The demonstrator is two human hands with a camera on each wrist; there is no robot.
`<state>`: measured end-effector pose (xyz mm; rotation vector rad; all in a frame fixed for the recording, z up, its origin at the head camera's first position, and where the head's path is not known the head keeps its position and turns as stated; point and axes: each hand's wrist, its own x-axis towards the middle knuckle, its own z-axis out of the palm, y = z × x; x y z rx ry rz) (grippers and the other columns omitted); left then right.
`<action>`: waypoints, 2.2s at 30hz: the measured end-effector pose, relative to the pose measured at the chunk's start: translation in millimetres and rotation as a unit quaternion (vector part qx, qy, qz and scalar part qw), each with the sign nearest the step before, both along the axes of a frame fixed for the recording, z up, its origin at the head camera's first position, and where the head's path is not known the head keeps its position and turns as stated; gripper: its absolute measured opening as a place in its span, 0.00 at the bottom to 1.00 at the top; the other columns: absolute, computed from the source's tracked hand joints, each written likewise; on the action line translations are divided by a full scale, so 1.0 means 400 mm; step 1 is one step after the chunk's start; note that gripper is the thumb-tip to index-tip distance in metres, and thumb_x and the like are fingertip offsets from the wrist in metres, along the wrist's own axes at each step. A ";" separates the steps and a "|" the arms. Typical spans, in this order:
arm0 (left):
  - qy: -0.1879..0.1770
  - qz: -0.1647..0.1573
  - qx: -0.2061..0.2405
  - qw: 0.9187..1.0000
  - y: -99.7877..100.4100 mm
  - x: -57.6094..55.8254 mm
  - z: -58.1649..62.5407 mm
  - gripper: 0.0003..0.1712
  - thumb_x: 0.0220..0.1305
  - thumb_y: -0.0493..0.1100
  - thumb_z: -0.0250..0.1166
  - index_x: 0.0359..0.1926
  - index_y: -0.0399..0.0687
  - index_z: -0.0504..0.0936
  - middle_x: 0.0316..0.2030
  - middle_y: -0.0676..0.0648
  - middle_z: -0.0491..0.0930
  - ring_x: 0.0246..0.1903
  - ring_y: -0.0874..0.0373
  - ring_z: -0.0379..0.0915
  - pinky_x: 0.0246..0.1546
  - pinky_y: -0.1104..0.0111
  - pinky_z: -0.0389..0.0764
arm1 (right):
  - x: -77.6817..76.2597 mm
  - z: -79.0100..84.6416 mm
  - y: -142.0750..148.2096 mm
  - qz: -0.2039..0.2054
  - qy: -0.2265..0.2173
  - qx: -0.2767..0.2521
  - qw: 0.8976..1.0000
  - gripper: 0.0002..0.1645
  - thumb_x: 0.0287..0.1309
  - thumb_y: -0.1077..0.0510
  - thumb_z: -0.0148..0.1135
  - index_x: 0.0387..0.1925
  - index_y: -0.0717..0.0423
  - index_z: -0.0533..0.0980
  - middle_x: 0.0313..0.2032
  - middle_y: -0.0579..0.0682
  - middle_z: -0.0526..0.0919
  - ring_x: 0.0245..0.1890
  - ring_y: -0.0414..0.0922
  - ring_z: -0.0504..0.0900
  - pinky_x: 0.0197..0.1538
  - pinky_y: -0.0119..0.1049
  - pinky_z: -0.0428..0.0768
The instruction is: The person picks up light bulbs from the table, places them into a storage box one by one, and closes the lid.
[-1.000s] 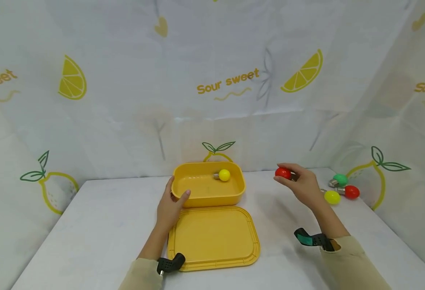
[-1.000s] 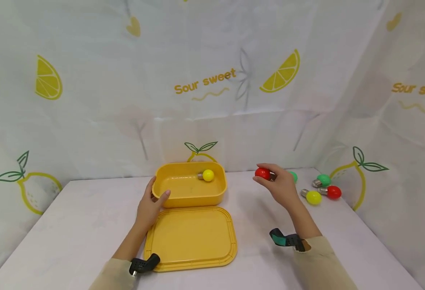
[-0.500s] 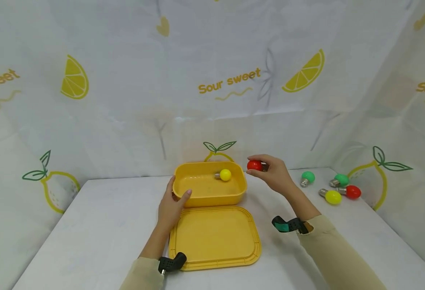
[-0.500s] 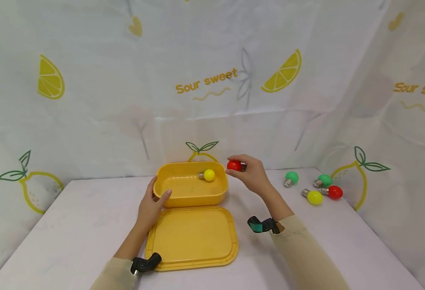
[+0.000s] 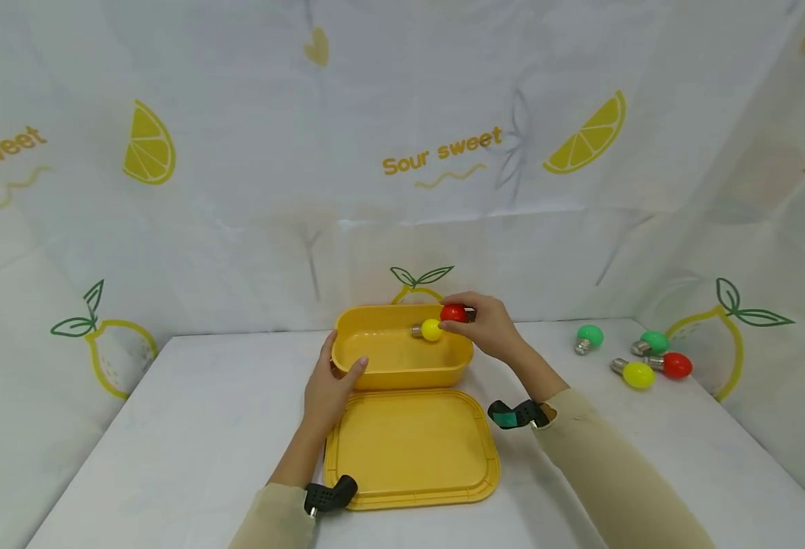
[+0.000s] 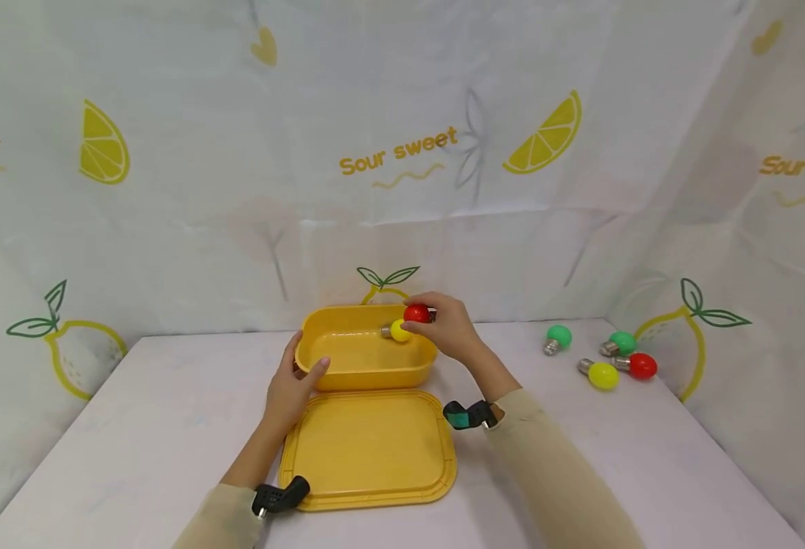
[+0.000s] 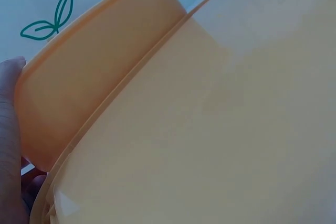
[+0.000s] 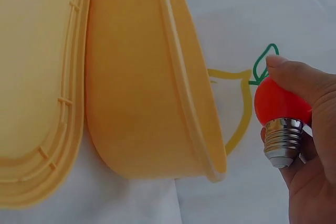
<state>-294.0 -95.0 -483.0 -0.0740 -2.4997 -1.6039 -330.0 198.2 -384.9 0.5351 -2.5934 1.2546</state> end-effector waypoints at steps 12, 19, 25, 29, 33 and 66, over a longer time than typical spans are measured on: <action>-0.005 0.002 -0.001 1.000 -0.017 -0.006 -0.005 0.53 0.64 0.71 0.62 0.81 0.66 0.47 0.73 0.42 0.67 0.64 0.45 0.74 0.65 0.49 0.75 | -0.052 -0.059 -0.072 0.018 -0.025 0.022 0.999 0.24 0.58 0.59 0.73 0.55 0.62 0.82 0.57 0.60 0.83 0.51 0.55 0.83 0.55 0.47 0.85; -0.005 0.003 0.002 1.000 0.001 -0.005 -0.006 0.51 0.64 0.70 0.63 0.80 0.68 0.49 0.72 0.43 0.69 0.62 0.47 0.76 0.64 0.50 0.76 | -0.065 -0.082 -0.068 0.020 -0.023 0.063 0.998 0.22 0.57 0.55 0.75 0.52 0.60 0.83 0.52 0.60 0.85 0.48 0.54 0.82 0.53 0.45 0.85; -0.002 -0.002 0.003 1.000 0.002 0.001 -0.002 0.51 0.65 0.69 0.63 0.80 0.66 0.49 0.72 0.42 0.68 0.63 0.45 0.75 0.64 0.50 0.75 | -0.080 -0.090 -0.080 0.020 -0.021 0.105 0.994 0.19 0.56 0.53 0.76 0.48 0.56 0.85 0.49 0.56 0.87 0.44 0.51 0.80 0.51 0.43 0.84; -0.002 -0.004 0.006 1.000 0.001 0.002 -0.001 0.51 0.65 0.70 0.62 0.80 0.67 0.49 0.73 0.43 0.67 0.66 0.45 0.73 0.66 0.49 0.74 | -0.086 -0.091 -0.085 0.020 -0.027 0.129 0.991 0.17 0.57 0.54 0.75 0.48 0.55 0.86 0.49 0.54 0.87 0.44 0.49 0.80 0.52 0.42 0.84; -0.004 0.000 -0.002 1.000 0.000 -0.001 -0.001 0.51 0.64 0.70 0.62 0.80 0.67 0.49 0.73 0.43 0.67 0.66 0.45 0.73 0.66 0.49 0.74 | -0.085 -0.083 -0.090 0.024 -0.037 0.140 0.989 0.16 0.57 0.58 0.74 0.48 0.56 0.85 0.49 0.55 0.87 0.44 0.50 0.80 0.54 0.43 0.83; -0.006 0.001 0.001 1.000 0.002 0.002 -0.001 0.52 0.64 0.70 0.62 0.81 0.65 0.49 0.74 0.42 0.65 0.67 0.44 0.72 0.67 0.49 0.73 | -0.074 -0.085 -0.101 0.059 -0.026 0.280 0.958 0.24 0.56 0.51 0.75 0.54 0.54 0.83 0.52 0.51 0.86 0.46 0.47 0.80 0.54 0.42 0.82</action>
